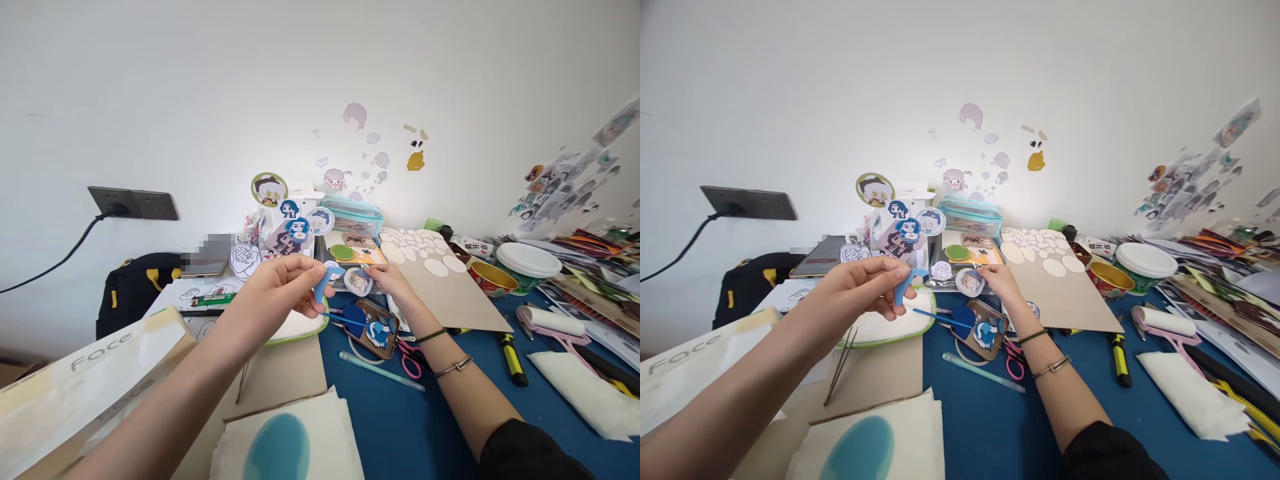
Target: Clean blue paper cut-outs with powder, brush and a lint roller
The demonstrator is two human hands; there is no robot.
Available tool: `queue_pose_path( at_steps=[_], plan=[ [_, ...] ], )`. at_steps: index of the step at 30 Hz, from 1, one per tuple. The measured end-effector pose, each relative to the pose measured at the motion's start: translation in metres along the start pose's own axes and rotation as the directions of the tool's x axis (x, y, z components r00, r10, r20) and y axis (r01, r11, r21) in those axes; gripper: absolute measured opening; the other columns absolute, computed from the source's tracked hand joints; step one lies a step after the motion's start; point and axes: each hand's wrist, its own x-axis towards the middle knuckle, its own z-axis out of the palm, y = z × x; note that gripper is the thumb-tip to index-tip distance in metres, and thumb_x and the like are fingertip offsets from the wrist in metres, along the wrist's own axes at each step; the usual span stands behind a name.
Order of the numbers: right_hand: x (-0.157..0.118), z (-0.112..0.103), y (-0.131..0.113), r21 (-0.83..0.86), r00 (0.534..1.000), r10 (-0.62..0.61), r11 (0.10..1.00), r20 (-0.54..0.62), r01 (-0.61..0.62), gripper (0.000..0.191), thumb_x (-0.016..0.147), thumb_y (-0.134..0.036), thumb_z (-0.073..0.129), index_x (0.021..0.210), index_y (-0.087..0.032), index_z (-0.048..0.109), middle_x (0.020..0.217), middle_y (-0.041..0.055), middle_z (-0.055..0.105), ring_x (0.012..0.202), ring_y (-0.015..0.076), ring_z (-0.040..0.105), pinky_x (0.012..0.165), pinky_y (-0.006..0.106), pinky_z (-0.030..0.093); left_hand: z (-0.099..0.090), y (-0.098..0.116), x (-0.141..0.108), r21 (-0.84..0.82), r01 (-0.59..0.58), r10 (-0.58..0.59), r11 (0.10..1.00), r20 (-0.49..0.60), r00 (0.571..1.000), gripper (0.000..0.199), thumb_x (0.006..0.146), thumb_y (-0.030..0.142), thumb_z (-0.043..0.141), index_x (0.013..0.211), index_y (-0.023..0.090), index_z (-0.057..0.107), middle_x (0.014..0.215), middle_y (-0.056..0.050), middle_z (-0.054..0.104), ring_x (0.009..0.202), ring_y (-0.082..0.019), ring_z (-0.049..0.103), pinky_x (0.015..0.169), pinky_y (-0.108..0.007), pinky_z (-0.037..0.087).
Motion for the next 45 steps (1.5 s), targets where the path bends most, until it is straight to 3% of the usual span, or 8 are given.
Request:
queue_pose_path(
  at_steps=[9,18,22,27,37,45],
  plan=[
    [-0.006,0.0,-0.005,0.042,1.0,0.015,0.999,0.019,-0.016,0.025,0.09,-0.034,0.058,0.077,-0.013,0.059,0.06,-0.0068,0.05,0.044,0.0047,0.04,0.043,0.018,0.034,0.002,-0.005,0.001,-0.003,0.007,-0.007,1.0,0.015,1.0,0.025,0.08,0.042,0.064,0.074,0.019,0.061,0.067,0.004,0.066,0.055,-0.009,0.06,0.053,-0.018,0.05],
    [-0.014,-0.001,-0.001,0.031,1.0,0.007,1.0,0.006,-0.007,0.026,0.087,-0.037,0.059,0.072,-0.015,0.057,0.048,-0.0116,0.03,0.038,0.0043,0.024,0.039,0.019,0.019,0.003,-0.002,-0.002,-0.005,-0.014,0.014,1.0,0.02,1.0,0.024,0.082,0.041,0.063,0.074,0.019,0.062,0.064,0.005,0.066,0.053,-0.007,0.059,0.052,-0.015,0.049],
    [-0.014,-0.006,0.002,0.004,0.999,-0.04,0.999,-0.015,0.04,0.027,0.079,-0.041,0.06,0.072,-0.015,0.061,0.05,-0.0081,0.039,0.042,0.0067,0.031,0.044,0.023,0.025,0.003,-0.002,-0.003,-0.006,-0.026,0.026,1.0,0.016,1.0,0.023,0.083,0.04,0.063,0.073,0.019,0.062,0.065,0.005,0.066,0.053,-0.007,0.06,0.052,-0.015,0.049],
    [-0.02,-0.008,-0.003,-0.049,0.986,-0.168,0.984,0.01,0.169,0.027,0.075,-0.045,0.056,0.072,-0.018,0.061,0.069,-0.0006,0.057,0.063,0.0143,0.049,0.059,0.027,0.034,0.004,-0.001,-0.004,0.013,-0.041,0.041,0.999,0.025,0.999,0.024,0.084,0.04,0.062,0.073,0.018,0.062,0.062,0.005,0.066,0.051,-0.006,0.059,0.051,-0.014,0.048],
    [-0.024,0.0,-0.006,-0.257,0.941,-0.326,0.906,0.087,0.337,0.022,0.083,-0.037,0.045,0.07,-0.021,0.052,0.074,0.0014,0.059,0.071,0.0195,0.053,0.066,0.03,0.035,0.007,-0.001,-0.007,0.069,-0.044,0.043,0.997,0.018,0.999,0.026,0.086,0.039,0.06,0.07,0.018,0.063,0.057,0.005,0.065,0.05,-0.005,0.055,0.05,-0.012,0.045],
    [-0.024,0.001,-0.004,-0.317,0.939,-0.337,0.885,0.071,0.341,0.022,0.085,-0.035,0.042,0.072,-0.021,0.053,0.078,0.0033,0.061,0.075,0.0209,0.055,0.066,0.03,0.036,0.008,0.0,-0.007,0.084,-0.041,0.04,0.996,0.018,0.999,0.024,0.086,0.037,0.059,0.071,0.019,0.063,0.058,0.005,0.065,0.051,-0.006,0.056,0.05,-0.013,0.045]
  ],
)
